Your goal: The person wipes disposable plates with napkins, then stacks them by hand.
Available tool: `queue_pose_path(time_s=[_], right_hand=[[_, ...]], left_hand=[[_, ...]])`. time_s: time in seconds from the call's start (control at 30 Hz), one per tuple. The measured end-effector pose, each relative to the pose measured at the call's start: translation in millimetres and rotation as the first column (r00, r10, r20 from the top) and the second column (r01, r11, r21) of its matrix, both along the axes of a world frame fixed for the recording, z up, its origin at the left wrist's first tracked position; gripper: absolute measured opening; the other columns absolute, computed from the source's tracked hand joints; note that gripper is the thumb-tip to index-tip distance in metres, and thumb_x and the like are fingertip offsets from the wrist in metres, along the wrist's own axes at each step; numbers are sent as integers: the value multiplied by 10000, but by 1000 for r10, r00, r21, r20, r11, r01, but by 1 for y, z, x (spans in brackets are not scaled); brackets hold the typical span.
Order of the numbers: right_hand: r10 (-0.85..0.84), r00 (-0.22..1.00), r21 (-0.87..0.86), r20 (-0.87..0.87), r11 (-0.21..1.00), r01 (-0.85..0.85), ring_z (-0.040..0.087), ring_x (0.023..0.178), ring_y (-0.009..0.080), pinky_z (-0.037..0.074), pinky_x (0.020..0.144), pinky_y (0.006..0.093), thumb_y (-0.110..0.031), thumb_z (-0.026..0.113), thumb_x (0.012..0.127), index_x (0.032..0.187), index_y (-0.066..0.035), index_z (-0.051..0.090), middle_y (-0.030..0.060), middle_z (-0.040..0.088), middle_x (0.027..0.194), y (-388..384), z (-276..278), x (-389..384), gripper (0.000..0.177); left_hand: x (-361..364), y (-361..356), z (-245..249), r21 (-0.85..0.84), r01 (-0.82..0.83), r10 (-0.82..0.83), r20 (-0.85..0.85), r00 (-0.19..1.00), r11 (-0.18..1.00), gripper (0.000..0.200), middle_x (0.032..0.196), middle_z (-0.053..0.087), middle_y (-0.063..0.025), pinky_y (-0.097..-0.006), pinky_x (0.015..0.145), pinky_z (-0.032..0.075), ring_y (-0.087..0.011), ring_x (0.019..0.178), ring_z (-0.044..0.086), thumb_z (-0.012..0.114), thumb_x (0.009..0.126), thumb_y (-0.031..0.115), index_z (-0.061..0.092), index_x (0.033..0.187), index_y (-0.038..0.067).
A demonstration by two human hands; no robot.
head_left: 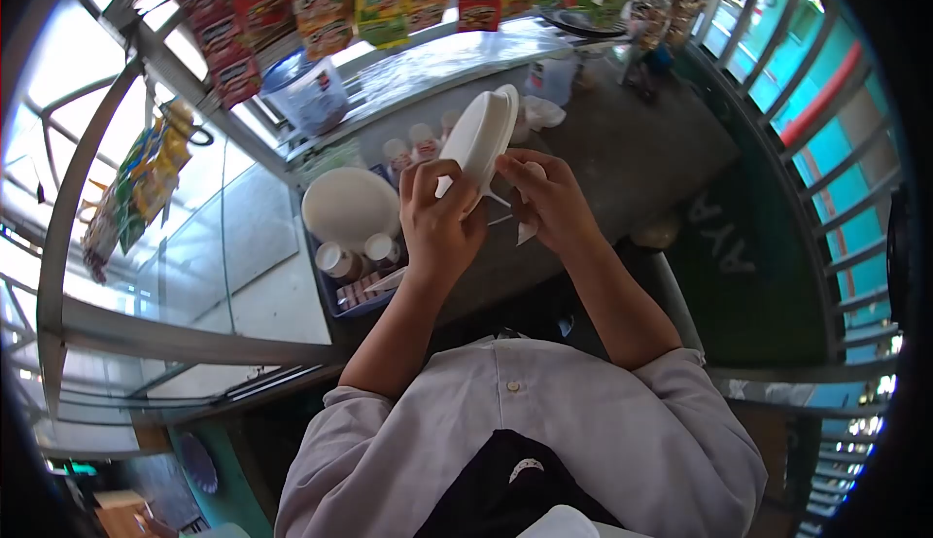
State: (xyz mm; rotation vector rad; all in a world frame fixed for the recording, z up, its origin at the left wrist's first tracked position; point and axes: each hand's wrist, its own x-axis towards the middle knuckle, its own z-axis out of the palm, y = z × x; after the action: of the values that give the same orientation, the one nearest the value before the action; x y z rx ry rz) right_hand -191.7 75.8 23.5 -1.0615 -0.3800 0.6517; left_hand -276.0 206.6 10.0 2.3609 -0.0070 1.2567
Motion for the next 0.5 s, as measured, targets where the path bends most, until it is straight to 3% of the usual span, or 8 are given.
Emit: queue_pose_path(time_s=[0.1,0.17,0.33,0.43,0.5], right_hand=[[-14,998,14,59,1000,14,423,445,22,296,374,189,-196,650,884,1043,23,663,-37,500,601,-30,6,8,271],[-48,996,17,70,999,47,440,449,26,319,378,188,-187,652,880,1040,29,663,-28,520,616,-44,8,13,270],[-103,985,-8,141,994,105,485,465,36,378,394,186,-178,653,873,1031,43,665,4,570,656,-85,9,33,273],[-133,974,-24,181,990,140,444,416,45,310,355,202,-168,613,889,1039,72,636,8,542,630,-110,17,46,283],[-86,979,-39,184,995,95,482,449,41,378,393,190,-179,652,870,1016,50,669,9,573,648,-131,23,62,272]], left_hand=[[21,-16,2,58,103,-109,101,989,993,218,1080,571,-89,-449,828,464,-332,963,562,665,565,-42,548,722,54],[33,-30,2,-18,189,-187,88,978,982,208,1130,575,-88,-433,820,498,-338,1015,564,651,563,-52,551,721,39],[61,-66,2,-71,255,-250,77,965,964,204,1162,577,-92,-407,787,533,-331,1021,572,632,562,-68,559,726,29],[76,-94,8,-68,270,-263,96,960,960,207,1168,580,-91,-403,780,539,-323,1008,581,624,560,-75,566,732,25],[87,-113,13,-81,265,-256,104,961,961,211,1171,581,-88,-403,775,540,-320,1000,586,620,558,-77,569,736,24]])
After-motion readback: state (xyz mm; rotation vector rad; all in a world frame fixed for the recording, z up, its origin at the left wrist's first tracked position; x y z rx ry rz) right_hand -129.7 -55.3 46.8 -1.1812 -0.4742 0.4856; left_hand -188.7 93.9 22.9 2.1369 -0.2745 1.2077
